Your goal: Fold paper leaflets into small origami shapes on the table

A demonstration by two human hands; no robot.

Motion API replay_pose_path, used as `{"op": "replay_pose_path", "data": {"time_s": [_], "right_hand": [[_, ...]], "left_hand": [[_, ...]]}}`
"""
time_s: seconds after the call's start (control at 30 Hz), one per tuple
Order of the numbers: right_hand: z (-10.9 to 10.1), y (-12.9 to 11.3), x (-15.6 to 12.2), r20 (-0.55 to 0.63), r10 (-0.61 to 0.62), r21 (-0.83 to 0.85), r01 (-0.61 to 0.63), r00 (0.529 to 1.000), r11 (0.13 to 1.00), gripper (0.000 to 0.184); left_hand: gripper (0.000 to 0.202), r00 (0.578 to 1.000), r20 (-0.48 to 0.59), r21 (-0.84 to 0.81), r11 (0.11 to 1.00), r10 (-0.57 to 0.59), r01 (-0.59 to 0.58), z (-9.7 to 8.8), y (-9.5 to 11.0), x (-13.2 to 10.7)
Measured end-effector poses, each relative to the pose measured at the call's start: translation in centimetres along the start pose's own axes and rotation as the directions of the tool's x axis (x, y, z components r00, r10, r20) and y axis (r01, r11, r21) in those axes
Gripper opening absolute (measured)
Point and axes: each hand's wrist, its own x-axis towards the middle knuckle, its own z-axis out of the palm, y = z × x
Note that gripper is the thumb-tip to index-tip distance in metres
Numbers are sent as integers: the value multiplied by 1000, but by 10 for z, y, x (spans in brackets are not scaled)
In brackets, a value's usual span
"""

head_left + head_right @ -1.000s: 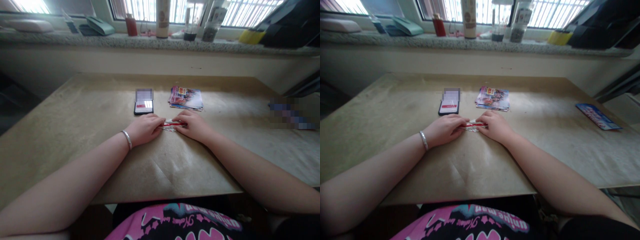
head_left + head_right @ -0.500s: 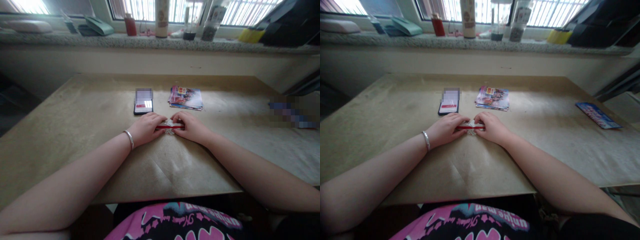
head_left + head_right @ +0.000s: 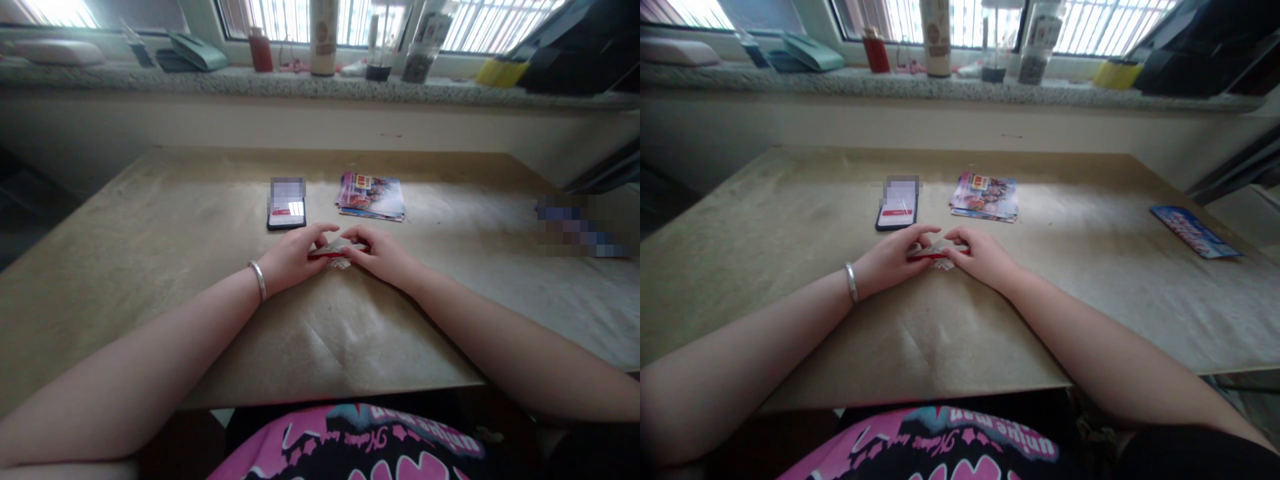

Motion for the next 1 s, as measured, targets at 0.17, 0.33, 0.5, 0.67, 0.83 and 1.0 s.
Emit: {"op": "replay_pose_path", "data": {"time_s": [0.17,0.33,0.5,0.67,0.83,1.0], "right_hand": [[-2,2,1,-60,-75,-94,70,995,993,11],[-6,-2,-3,-112,-231,-243,199,966,950,3],[-7,-5,-5,18,-311,-457,285,950,842,6],[-6,-2,-3,101,-311,-627,303,945,717,10],[-6,-5,-4,151,-289,-646,316,945,695,18],[-6,-7,-4,210,-286,-651,352,935,673,25]], "left_hand": [[37,997,-74,-35,999,0,-2,0,4,-1],[19,991,-93,69,994,92,-86,-7,6,2],[12,974,-34,183,960,224,-214,-8,1,4],[16,961,78,312,910,264,-275,-7,0,5],[20,957,115,407,866,266,-290,-7,0,4],[24,956,96,404,867,278,-292,-5,-4,3]]}}
